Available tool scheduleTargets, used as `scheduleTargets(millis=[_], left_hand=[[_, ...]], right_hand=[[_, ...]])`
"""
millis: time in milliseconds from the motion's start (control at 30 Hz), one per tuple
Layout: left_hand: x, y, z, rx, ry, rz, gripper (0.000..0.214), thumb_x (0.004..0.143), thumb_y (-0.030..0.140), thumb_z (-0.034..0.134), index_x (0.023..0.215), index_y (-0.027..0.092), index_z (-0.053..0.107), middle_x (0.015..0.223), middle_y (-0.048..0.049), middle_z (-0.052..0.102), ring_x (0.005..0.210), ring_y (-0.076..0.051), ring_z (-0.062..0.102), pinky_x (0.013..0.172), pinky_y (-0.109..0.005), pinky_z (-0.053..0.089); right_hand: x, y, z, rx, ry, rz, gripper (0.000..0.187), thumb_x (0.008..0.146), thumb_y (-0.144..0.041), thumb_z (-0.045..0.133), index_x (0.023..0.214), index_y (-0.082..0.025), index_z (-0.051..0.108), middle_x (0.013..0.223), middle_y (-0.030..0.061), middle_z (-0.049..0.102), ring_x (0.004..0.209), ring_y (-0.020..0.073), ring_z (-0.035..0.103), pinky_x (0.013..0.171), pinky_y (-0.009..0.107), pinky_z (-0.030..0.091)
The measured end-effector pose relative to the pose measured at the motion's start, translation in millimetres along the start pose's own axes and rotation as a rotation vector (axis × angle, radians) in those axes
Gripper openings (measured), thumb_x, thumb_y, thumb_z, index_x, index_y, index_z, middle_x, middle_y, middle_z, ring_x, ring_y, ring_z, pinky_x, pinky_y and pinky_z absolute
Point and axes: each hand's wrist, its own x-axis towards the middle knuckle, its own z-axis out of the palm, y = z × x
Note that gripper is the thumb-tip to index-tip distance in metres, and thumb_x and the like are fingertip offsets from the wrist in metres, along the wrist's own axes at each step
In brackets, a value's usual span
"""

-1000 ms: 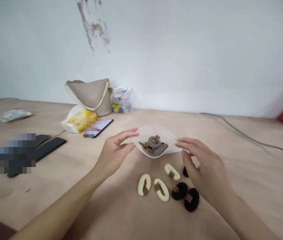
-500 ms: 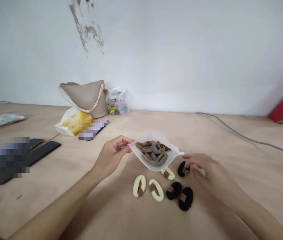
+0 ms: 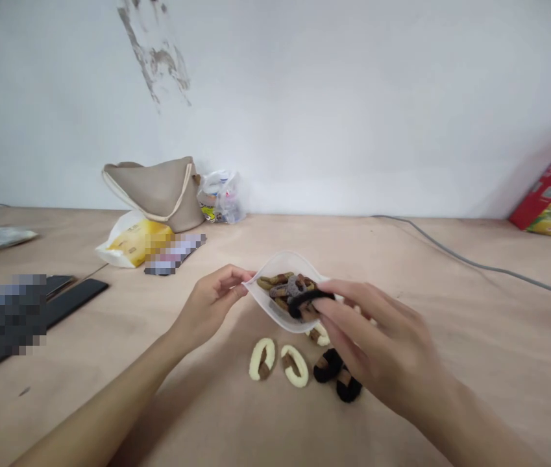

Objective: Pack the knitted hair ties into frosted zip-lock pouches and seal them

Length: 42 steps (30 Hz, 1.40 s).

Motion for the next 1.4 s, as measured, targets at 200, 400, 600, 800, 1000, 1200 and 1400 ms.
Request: scheduleTargets(millis=[200, 400, 600, 800, 1000, 1200, 1400], left_hand=[[-1, -3, -0.5, -0.033, -0.043, 0.001, 0.01, 0.082, 0.028, 0.056, 0.08, 0.018, 0.056, 0.105, -0.0074, 0.069, 0.105, -0.022, 0.061, 0.091, -0.038, 0.047], [0, -4, -0.1, -0.04, -0.058, -0.027, 0.01, 0.083, 0.028, 0.055, 0.079, 0.019, 0.052, 0.108, -0.0078, 0.067, 0.11, -0.021, 0.059, 0.095, -0.038, 0.044], [1, -2, -3.4, -0.03, -0.12, -0.033, 0.014, 0.083, 0.033, 0.055, 0.079, 0.02, 0.051, 0.11, -0.0079, 0.067, 0.115, -0.022, 0.056, 0.098, -0.04, 0.042], [0, -1, -7.3, 0.126, -0.145, 0.014, 0.013, 0.087, 0.032, 0.05, 0.082, 0.021, 0.053, 0.12, -0.0085, 0.063, 0.116, -0.023, 0.055, 0.095, -0.039, 0.044], [-2, -1, -5.7, 0.471, -0.043, 0.254, 0.023, 0.087, 0.019, 0.045, 0.107, 0.023, 0.054, 0.117, -0.0062, 0.064, 0.107, -0.022, 0.061, 0.092, -0.038, 0.046], [-2, -2, -3.6, 0.711, -0.151, 0.586, 0.04, 0.086, 0.006, 0.033, 0.109, 0.021, 0.062, 0.134, -0.0075, 0.052, 0.106, -0.016, 0.06, 0.092, -0.03, 0.047], [-6, 5, 0.2, 0.911, -0.078, 0.652, 0.033, 0.079, 0.021, 0.051, 0.109, 0.017, 0.065, 0.121, -0.0073, 0.063, 0.1, -0.025, 0.061, 0.087, -0.043, 0.046]], right_hand=[[1, -2, 9, 0.053, -0.115, 0.042, 0.027, 0.086, -0.014, 0.048, 0.108, -0.022, 0.06, 0.117, 0.0069, 0.063, 0.099, 0.0191, 0.063, 0.083, 0.032, 0.053], [-59, 1, -11, 0.161, -0.457, 0.02, 0.027, 0.085, -0.023, 0.052, 0.111, -0.027, 0.058, 0.107, 0.0029, 0.066, 0.091, 0.0159, 0.065, 0.073, 0.023, 0.056], [-76, 2, -13, 0.104, -0.403, -0.05, 0.022, 0.086, -0.022, 0.052, 0.106, -0.027, 0.06, 0.094, 0.001, 0.069, 0.079, 0.0155, 0.067, 0.066, 0.023, 0.055], [-25, -7, 0, 0.018, -0.122, -0.085, 0.023, 0.079, -0.011, 0.059, 0.1, -0.022, 0.059, 0.108, 0.005, 0.065, 0.092, 0.0187, 0.064, 0.083, 0.031, 0.05], [-3, -14, 21, 0.033, -0.162, -0.091, 0.028, 0.086, -0.009, 0.046, 0.11, -0.016, 0.056, 0.113, 0.01, 0.064, 0.098, 0.02, 0.062, 0.085, 0.034, 0.05], [-40, -28, 13, 0.063, -0.318, -0.076, 0.017, 0.087, -0.017, 0.046, 0.098, -0.02, 0.059, 0.09, 0.0065, 0.068, 0.073, 0.0199, 0.064, 0.062, 0.033, 0.053], [-60, -23, 12, 0.041, -0.331, -0.196, 0.02, 0.086, -0.011, 0.044, 0.089, -0.021, 0.06, 0.077, 0.0024, 0.066, 0.06, 0.0159, 0.06, 0.055, 0.027, 0.05]])
